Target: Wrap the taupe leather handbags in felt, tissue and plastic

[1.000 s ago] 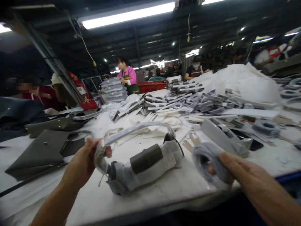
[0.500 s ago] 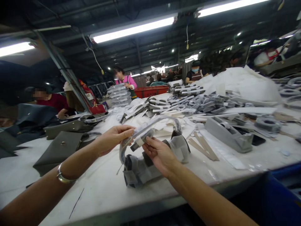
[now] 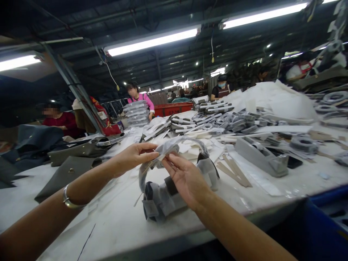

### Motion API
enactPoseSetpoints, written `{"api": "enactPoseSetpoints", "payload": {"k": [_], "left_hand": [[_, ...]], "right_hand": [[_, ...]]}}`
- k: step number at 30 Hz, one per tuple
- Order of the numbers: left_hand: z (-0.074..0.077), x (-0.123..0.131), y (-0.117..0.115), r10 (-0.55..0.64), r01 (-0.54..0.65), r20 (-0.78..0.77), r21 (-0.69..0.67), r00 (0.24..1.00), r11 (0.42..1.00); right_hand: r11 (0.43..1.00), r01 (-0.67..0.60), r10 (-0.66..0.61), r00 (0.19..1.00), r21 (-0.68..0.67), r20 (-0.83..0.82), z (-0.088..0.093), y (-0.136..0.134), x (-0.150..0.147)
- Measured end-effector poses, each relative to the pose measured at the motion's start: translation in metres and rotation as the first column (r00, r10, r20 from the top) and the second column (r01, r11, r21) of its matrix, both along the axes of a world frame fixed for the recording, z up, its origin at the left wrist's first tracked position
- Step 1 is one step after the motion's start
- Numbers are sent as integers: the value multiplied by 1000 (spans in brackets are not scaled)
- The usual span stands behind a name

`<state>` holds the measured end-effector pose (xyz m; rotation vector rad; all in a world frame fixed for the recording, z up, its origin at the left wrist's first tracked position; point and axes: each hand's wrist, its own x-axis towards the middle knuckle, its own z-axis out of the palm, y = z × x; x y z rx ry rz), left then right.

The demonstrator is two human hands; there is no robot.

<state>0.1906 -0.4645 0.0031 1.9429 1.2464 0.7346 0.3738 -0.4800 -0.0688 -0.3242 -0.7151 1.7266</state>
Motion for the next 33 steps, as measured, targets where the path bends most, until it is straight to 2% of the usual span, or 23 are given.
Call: {"api": "enactPoseSetpoints", "payload": {"k": [3, 6, 11, 14, 16, 18, 20, 21, 22, 23, 24, 26, 30, 33], "left_hand": [[-2, 2, -2, -73, 73, -54, -10, 996, 997], [-8, 4, -5, -50, 52, -88, 17, 995, 999], [-15, 12, -11, -66, 65, -15, -52, 998, 997], [-17, 20, -11, -68, 70, 29, -61, 997, 996], [-21, 25, -10, -56, 59, 47, -55, 997, 997], [-26, 27, -8, -45, 50, 66, -74, 997, 996], [-31, 23, -5, -25, 35, 95, -105, 995, 994], [-32, 20, -3, -4, 19, 123, -122, 992, 992], [-33, 17, 0, 27, -4, 165, -138, 986, 990], [-33, 13, 2, 61, -28, 216, -155, 975, 988], [-32, 10, 5, 95, -48, 271, -173, 958, 984], [-28, 6, 9, 157, -82, 374, -209, 914, 975], [-13, 15, 6, 233, -150, 497, -201, 836, 968], [-9, 28, -7, 240, -177, 536, -168, 809, 970]], "right_hand": [[996, 34, -35, 999, 79, 16, -1, -4, 0], [991, 19, -29, 997, 136, 73, -6, -6, 7], [954, -94, -5, 944, 283, 330, -13, -7, 28], [922, -63, -113, 900, 382, 420, -15, -8, 37], [877, 3, -265, 837, 481, 479, -18, -5, 43], [827, 51, -410, 737, 560, 537, -25, 3, 56], [820, 93, -491, 621, 565, 611, -38, 16, 79], [825, 124, -524, 533, 552, 664, -47, 25, 94], [828, 164, -551, 423, 537, 720, -58, 35, 111], [814, 213, -580, 273, 540, 767, -70, 46, 128], [804, 227, -578, 85, 549, 812, -83, 56, 146], [813, 222, -530, -102, 538, 842, -109, 74, 175], [862, 160, -415, -320, 481, 851, -149, 98, 205], [906, 122, -320, -429, 405, 845, -161, 110, 209]]}}
